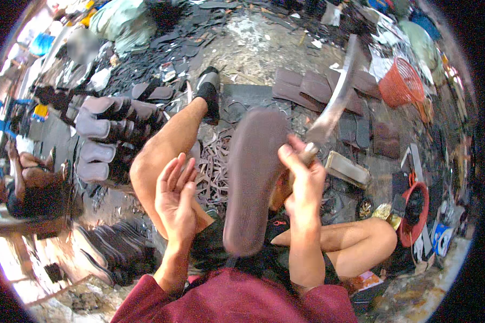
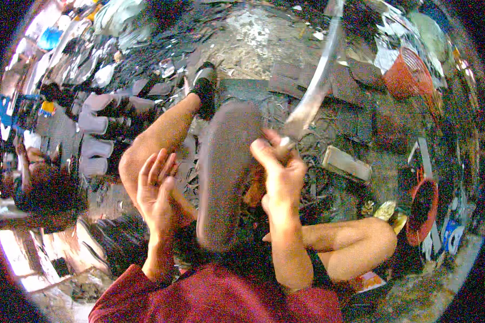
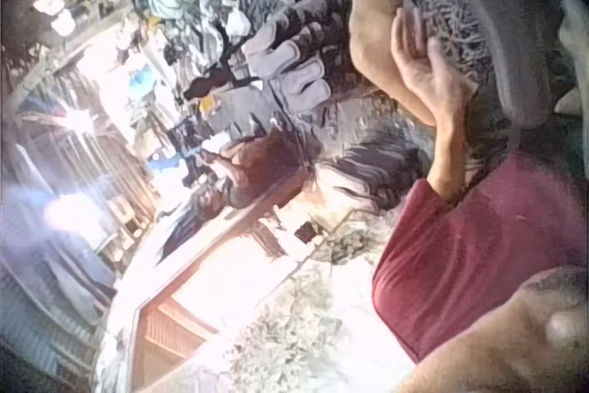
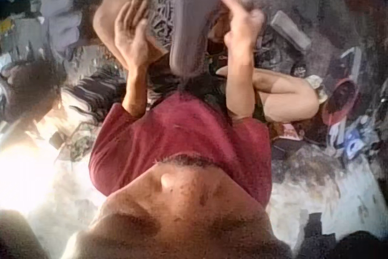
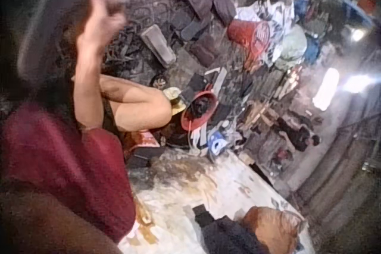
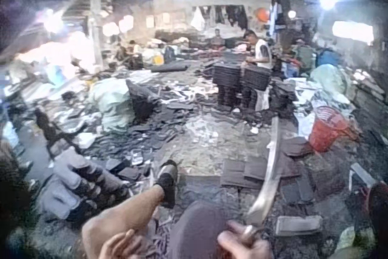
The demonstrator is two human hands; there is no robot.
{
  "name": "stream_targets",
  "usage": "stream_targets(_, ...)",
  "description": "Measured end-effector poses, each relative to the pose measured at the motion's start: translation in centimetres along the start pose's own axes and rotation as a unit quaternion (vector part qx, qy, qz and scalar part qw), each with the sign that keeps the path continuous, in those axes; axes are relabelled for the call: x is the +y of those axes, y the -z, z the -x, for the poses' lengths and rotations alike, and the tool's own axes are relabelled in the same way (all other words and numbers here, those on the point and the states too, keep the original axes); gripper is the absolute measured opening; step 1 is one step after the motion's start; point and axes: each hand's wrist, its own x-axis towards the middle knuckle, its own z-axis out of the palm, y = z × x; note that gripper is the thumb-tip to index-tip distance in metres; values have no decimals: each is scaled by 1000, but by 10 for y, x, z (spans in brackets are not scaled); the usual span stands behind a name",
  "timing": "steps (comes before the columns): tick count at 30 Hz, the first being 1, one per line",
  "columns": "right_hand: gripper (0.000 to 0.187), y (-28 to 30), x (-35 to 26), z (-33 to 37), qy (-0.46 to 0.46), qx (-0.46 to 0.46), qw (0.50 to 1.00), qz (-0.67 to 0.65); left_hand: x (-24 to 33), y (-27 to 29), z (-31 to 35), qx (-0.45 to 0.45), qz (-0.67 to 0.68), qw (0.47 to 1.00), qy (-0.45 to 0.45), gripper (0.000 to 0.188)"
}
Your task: The person sits on the floor and uses a curved knife to trim the edges of dark shoe insoles. They repeatedly hold each insole, shave off thin strips of material, and place the finished insoles into a nearby stack.
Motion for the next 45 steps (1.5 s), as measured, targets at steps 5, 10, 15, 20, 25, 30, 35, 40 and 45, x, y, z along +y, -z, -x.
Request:
stream_targets(5,45,-34,-9,-12,111,-32,993,27,42,2,28,-126,-246,953,-125,67)
stream_targets(10,48,-41,10,19,88,-19,995,47,35,-2,24,-131,-311,933,-126,73)
stream_targets(15,42,1,17,-35,50,13,996,68,73,112,-48,314,-272,887,-202,65)
stream_targets(20,35,44,74,-86,-10,65,987,149,-9,313,-139,603,-362,704,-98,82)
stream_targets(25,21,66,117,-103,5,13,957,291,-42,322,-159,600,-274,740,-130,68)
stream_targets(30,59,123,177,-155,236,-12,697,677,-84,178,-54,368,-240,882,-167,42)
stream_targets(35,81,81,163,-115,106,-29,658,745,-49,133,4,276,-139,941,-136,29)
stream_targets(40,71,61,90,-73,294,-5,784,547,29,105,-11,177,-105,938,-278,35)
stream_targets(45,64,34,-7,20,-153,-355,911,142,52,29,-30,-29,165,985,-51,105)
